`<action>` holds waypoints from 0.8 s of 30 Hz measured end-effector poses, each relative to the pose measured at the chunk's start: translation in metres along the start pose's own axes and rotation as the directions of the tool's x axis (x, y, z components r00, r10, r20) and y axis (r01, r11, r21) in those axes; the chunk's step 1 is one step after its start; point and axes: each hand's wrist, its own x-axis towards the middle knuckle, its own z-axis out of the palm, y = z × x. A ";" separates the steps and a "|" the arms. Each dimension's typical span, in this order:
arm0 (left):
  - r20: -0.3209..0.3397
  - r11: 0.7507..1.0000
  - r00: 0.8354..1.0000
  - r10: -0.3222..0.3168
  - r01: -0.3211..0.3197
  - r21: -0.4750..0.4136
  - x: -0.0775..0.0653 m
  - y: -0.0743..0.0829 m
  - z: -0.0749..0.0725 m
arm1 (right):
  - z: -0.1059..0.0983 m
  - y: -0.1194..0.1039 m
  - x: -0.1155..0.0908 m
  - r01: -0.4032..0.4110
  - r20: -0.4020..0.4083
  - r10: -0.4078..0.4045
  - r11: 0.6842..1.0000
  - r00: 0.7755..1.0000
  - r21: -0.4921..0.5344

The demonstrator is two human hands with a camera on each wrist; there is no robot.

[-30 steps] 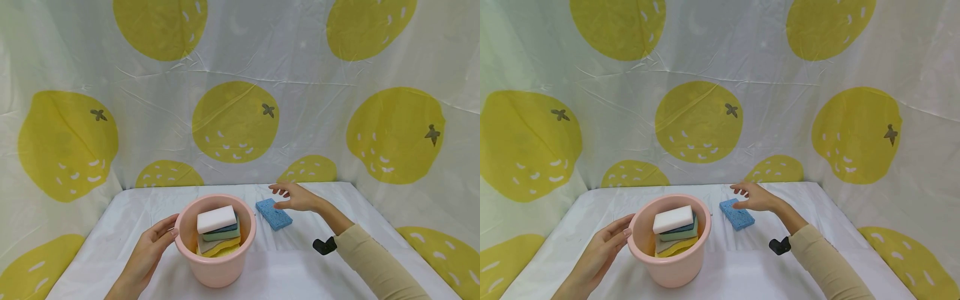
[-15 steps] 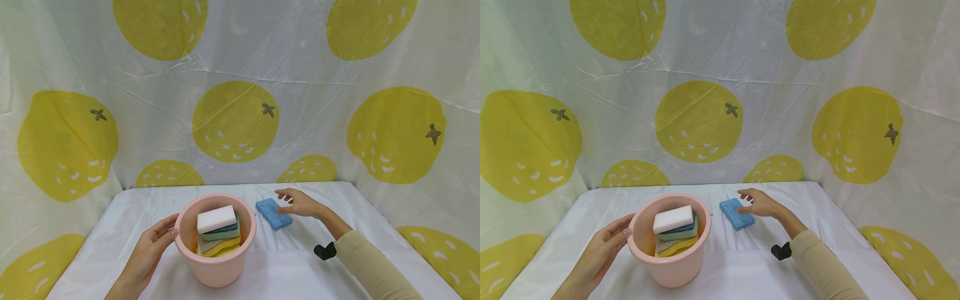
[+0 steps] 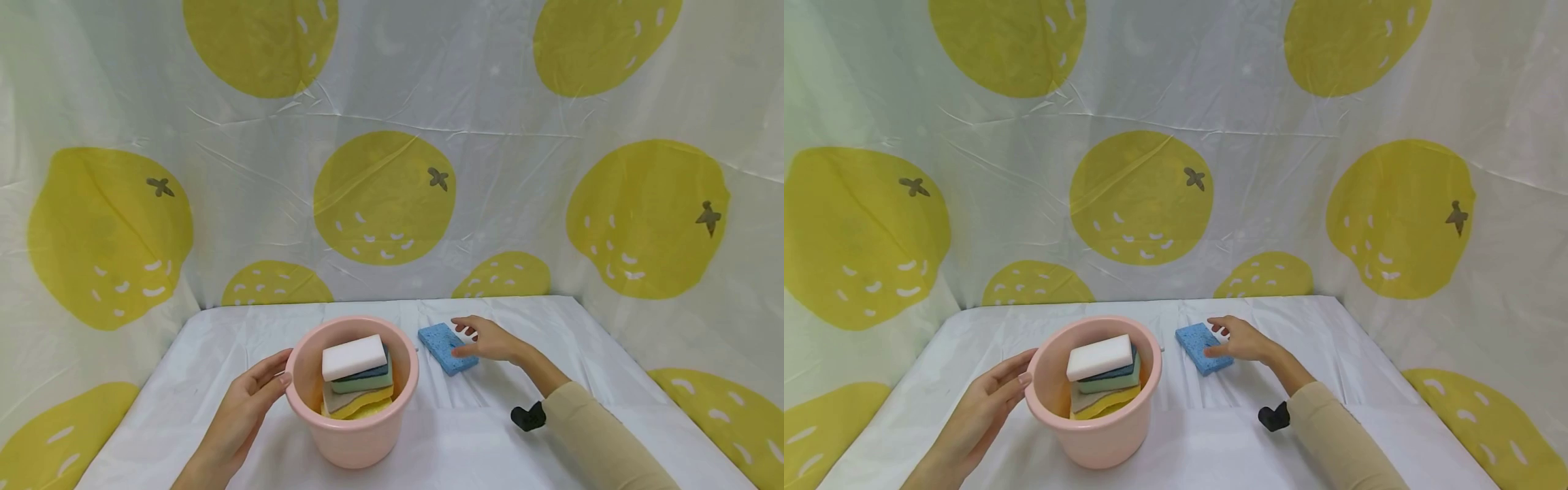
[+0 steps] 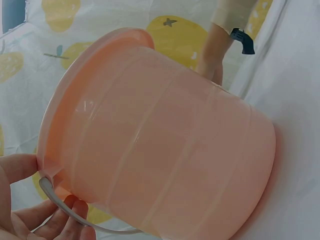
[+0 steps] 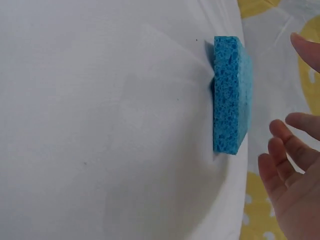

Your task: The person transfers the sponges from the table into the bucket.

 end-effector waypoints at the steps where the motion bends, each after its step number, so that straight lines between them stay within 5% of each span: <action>1: 0.000 1.000 1.000 -0.002 0.002 0.000 0.000 0.000 0.000 | 0.001 0.001 0.000 0.000 0.001 0.000 1.000 1.000 0.003; 15: -0.004 1.000 1.000 -0.012 0.012 -0.001 0.001 0.001 0.001 | 0.023 0.009 0.003 -0.044 -0.015 0.043 0.999 0.999 -0.027; 24: -0.006 1.000 1.000 -0.020 0.020 0.000 0.000 0.002 0.001 | 0.035 0.009 0.008 -0.124 -0.029 0.121 0.981 0.992 -0.149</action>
